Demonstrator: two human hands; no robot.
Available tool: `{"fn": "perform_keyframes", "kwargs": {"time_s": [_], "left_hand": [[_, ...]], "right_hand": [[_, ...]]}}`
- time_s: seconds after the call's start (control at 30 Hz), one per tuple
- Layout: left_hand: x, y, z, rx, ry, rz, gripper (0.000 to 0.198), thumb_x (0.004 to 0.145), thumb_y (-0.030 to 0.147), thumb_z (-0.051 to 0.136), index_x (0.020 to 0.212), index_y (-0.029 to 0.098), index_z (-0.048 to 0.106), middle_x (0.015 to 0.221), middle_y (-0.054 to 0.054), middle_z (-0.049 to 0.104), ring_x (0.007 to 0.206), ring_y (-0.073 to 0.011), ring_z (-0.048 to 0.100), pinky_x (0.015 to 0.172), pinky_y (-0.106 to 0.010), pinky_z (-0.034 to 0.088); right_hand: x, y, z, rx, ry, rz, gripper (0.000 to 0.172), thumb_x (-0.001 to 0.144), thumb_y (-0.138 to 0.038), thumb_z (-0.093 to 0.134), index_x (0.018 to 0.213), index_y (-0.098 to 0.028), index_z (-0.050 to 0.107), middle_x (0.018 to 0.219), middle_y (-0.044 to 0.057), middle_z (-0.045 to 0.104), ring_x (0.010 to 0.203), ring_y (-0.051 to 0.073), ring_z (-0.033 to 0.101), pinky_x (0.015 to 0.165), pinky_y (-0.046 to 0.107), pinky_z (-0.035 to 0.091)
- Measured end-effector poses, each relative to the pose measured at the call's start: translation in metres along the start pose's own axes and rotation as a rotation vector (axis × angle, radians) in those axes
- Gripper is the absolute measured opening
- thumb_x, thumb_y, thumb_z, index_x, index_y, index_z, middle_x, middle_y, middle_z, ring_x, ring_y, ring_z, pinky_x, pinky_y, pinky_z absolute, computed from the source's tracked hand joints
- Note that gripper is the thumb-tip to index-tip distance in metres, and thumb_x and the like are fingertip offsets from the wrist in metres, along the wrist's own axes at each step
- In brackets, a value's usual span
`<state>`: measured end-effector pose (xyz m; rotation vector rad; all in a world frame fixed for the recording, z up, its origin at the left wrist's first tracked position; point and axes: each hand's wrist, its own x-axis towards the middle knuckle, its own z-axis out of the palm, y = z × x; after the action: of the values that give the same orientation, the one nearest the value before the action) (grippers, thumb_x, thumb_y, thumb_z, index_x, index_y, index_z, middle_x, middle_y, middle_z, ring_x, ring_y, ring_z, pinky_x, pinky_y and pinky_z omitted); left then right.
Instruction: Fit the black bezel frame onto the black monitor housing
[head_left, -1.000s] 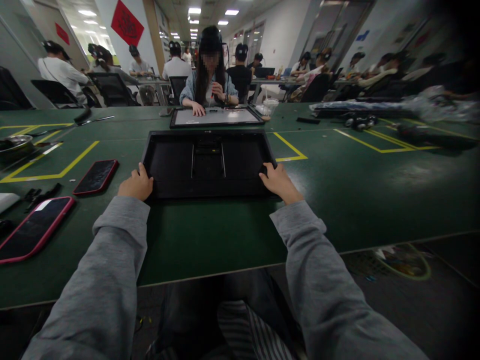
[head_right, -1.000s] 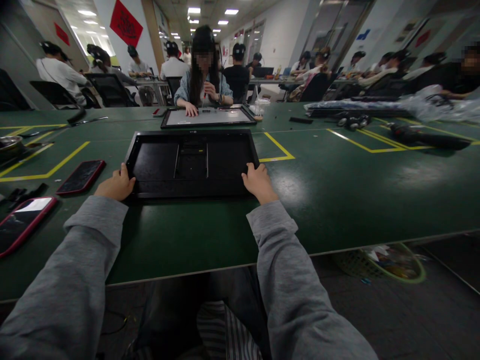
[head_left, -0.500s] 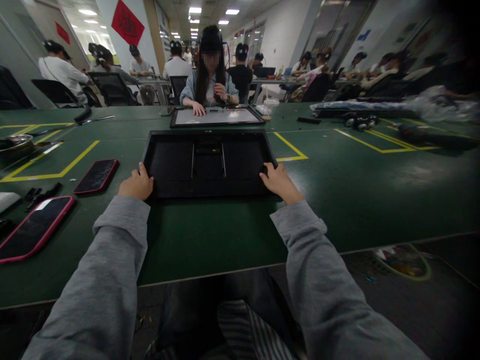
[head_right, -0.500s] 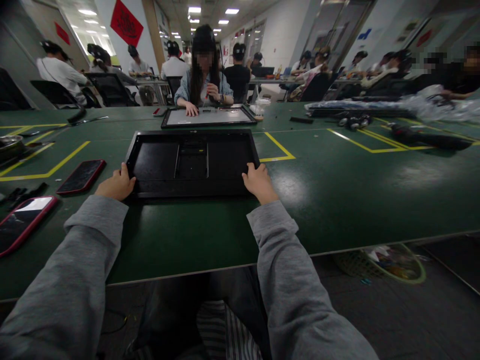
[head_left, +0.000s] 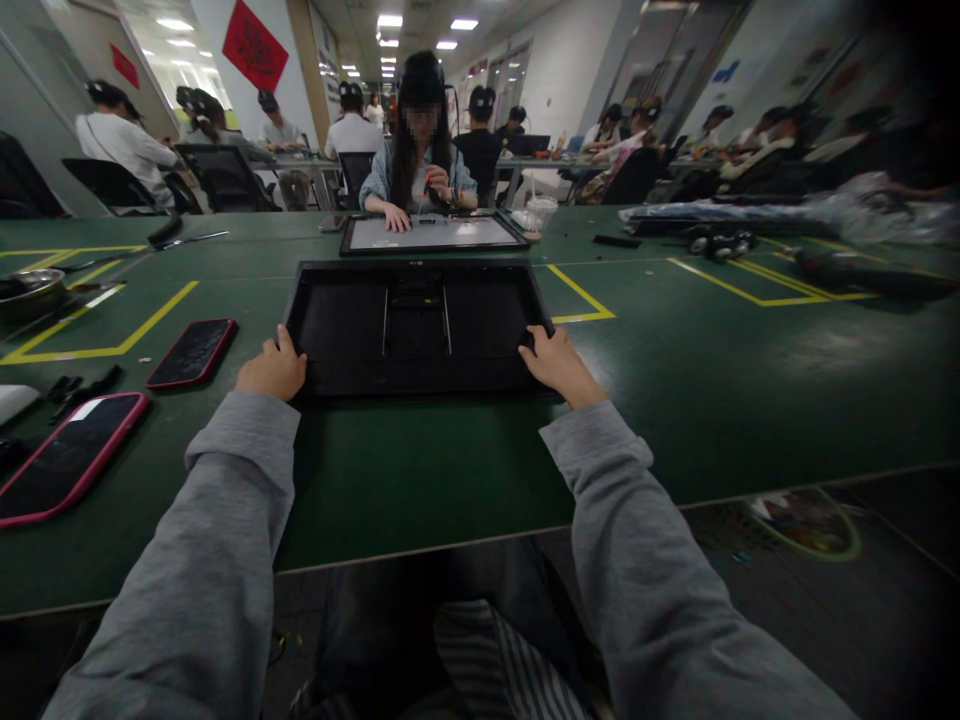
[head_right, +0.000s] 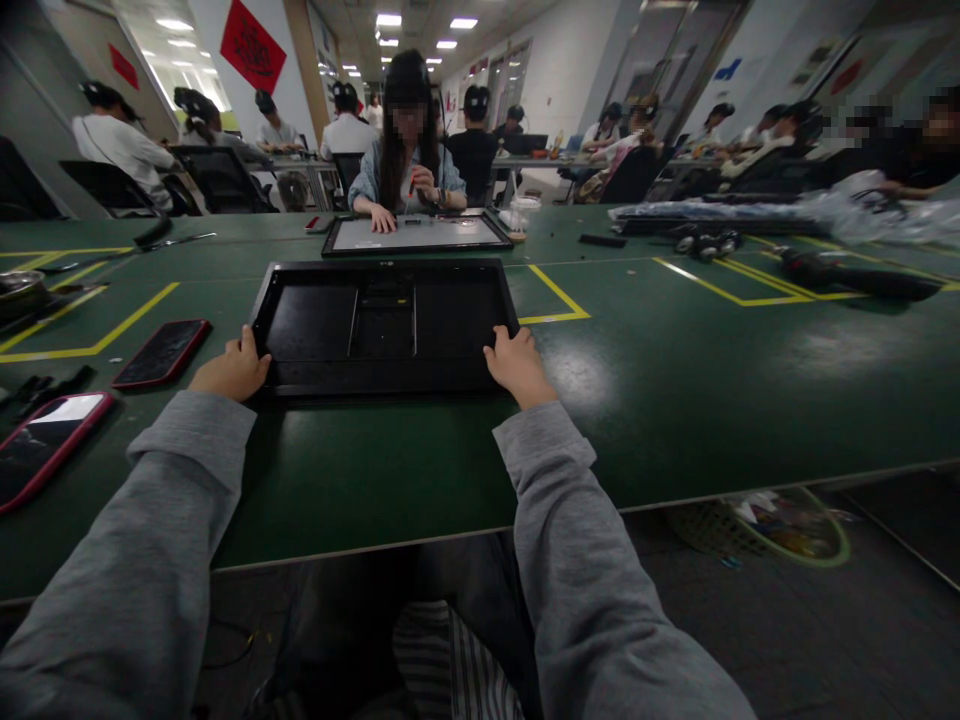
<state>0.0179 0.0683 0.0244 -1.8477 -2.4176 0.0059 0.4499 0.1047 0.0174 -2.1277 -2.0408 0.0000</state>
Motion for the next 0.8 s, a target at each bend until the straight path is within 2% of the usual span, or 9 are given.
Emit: {"fn": "perform_keyframes", "kwargs": {"time_s": [0.4, 0.6, 0.8], "left_hand": [[0.0009, -0.0011, 0.0004, -0.025, -0.012, -0.005, 0.078, 0.098, 0.043, 0.025, 0.161, 0.000, 0.011, 0.145, -0.034, 0.046, 0.123, -0.0443, 0.058, 0.099, -0.054, 0.046], [-0.0016, 0.0010, -0.0027, -0.040, -0.012, -0.006, 0.077, 0.098, 0.042, 0.024, 0.161, -0.001, 0.012, 0.147, -0.035, 0.043, 0.125, -0.0448, 0.057, 0.100, -0.056, 0.045], [-0.0018, 0.0008, -0.0026, -0.038, -0.008, -0.003, 0.077, 0.098, 0.042, 0.025, 0.160, -0.002, 0.013, 0.146, -0.034, 0.044, 0.124, -0.0448, 0.057, 0.100, -0.056, 0.045]], "right_hand": [[0.0038, 0.0038, 0.0069, -0.008, 0.027, -0.023, 0.055, 0.100, -0.035, 0.043, 0.149, -0.010, 0.043, 0.133, 0.028, 0.048, 0.121, 0.037, 0.055, 0.099, 0.048, 0.044], [0.0046, 0.0046, 0.0074, 0.021, 0.030, -0.013, 0.056, 0.100, -0.041, 0.045, 0.147, -0.012, 0.043, 0.133, 0.027, 0.048, 0.121, 0.036, 0.055, 0.100, 0.048, 0.044], [0.0034, 0.0036, 0.0057, 0.010, 0.028, -0.016, 0.055, 0.099, -0.035, 0.043, 0.149, -0.011, 0.043, 0.133, 0.027, 0.049, 0.123, 0.037, 0.054, 0.099, 0.049, 0.045]]}}
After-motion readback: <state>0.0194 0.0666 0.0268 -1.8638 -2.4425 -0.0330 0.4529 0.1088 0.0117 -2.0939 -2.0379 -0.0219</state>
